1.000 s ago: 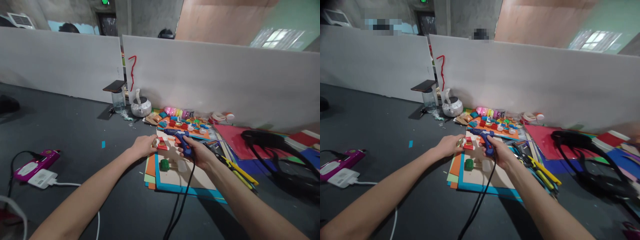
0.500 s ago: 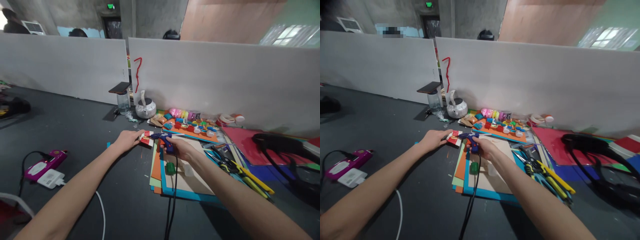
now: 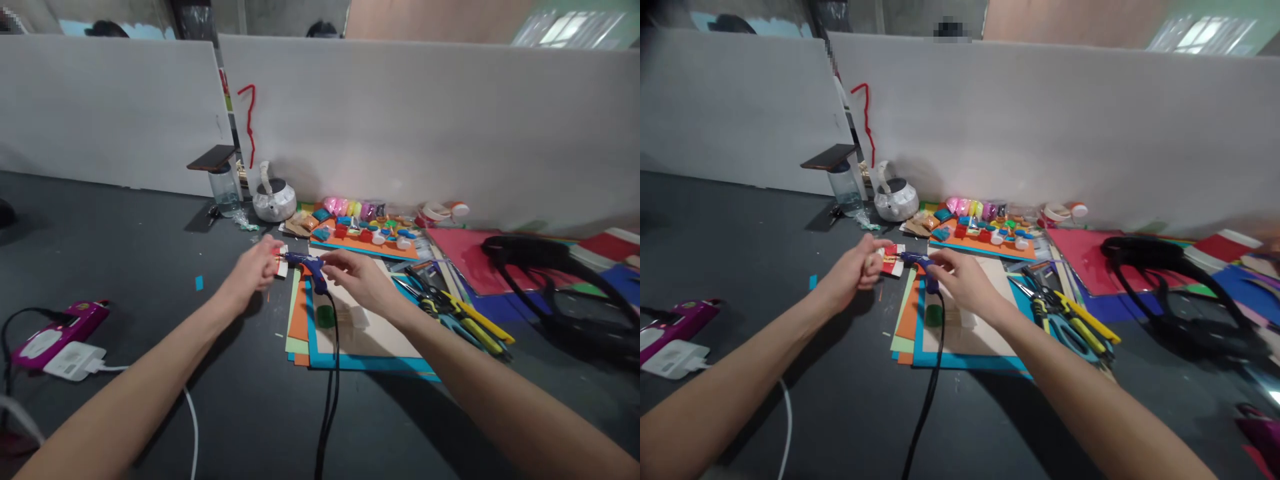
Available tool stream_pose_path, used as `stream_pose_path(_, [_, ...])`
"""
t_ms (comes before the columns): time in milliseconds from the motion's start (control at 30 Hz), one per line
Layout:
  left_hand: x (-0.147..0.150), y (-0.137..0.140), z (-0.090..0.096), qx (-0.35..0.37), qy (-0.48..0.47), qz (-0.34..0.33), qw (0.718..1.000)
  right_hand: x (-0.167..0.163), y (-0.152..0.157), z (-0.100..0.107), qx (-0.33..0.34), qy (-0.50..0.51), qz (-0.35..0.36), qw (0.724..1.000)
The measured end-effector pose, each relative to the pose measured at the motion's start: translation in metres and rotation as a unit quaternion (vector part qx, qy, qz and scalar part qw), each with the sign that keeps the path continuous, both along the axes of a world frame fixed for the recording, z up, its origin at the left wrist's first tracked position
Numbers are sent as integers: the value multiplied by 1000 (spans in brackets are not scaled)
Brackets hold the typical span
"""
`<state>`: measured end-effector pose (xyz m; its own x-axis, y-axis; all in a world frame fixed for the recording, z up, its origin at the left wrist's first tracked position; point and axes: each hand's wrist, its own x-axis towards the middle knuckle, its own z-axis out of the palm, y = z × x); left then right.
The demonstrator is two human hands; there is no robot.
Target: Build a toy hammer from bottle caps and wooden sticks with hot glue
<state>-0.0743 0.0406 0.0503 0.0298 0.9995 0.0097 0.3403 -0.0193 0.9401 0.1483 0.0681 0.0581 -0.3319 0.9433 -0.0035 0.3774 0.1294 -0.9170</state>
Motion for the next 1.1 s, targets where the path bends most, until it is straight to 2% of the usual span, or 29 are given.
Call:
stream_pose_path(33, [18,-7,3,-72,-123,-35,989,0,-10,6,36,-5,25,999])
stream_pose_path(67, [34,-13,5,-124,-202,-64,969,0,-18,11,111,-35,76,990])
stream_pose_path(133, [62,-22,9,-163,-283,-101,940,2,-30,17,199,-78,147,966])
stream_pose_path(233, [88,-26,13,-173,-332,-101,922,11,-37,19,263,-118,172,942])
stream_pose_path(367, [101,-24,14,-160,-338,-102,922,24,-36,10,314,-134,127,931])
stream_pose_path(433, [103,-28,10,-150,-331,-116,925,29,-36,4,312,-112,90,939])
stream_pose_path(500, [99,-38,3,-134,-291,-111,941,36,-38,-2,298,-87,41,950])
stream_pose_path(567, [92,-54,-6,-104,-175,-61,977,45,-43,-11,272,-92,1,958])
stream_pose_path(600, [87,-63,-12,-82,-88,-36,992,51,-47,-15,260,-111,-6,959])
stream_pose_path(633, [84,-71,-17,-76,13,-39,996,57,-51,-21,253,-142,2,957])
stream_pose_path(700, [80,-85,-27,-99,166,-82,978,67,-57,-31,273,-199,46,940])
stream_pose_path(800, [85,-94,-34,-115,252,-140,951,75,-62,-47,282,-220,116,927])
stream_pose_path(933, [91,-89,-34,-128,255,-146,947,76,-61,-59,269,-204,147,930])
stream_pose_path(1100, [76,-86,-33,-163,48,-106,980,75,-62,-60,277,-197,145,929])
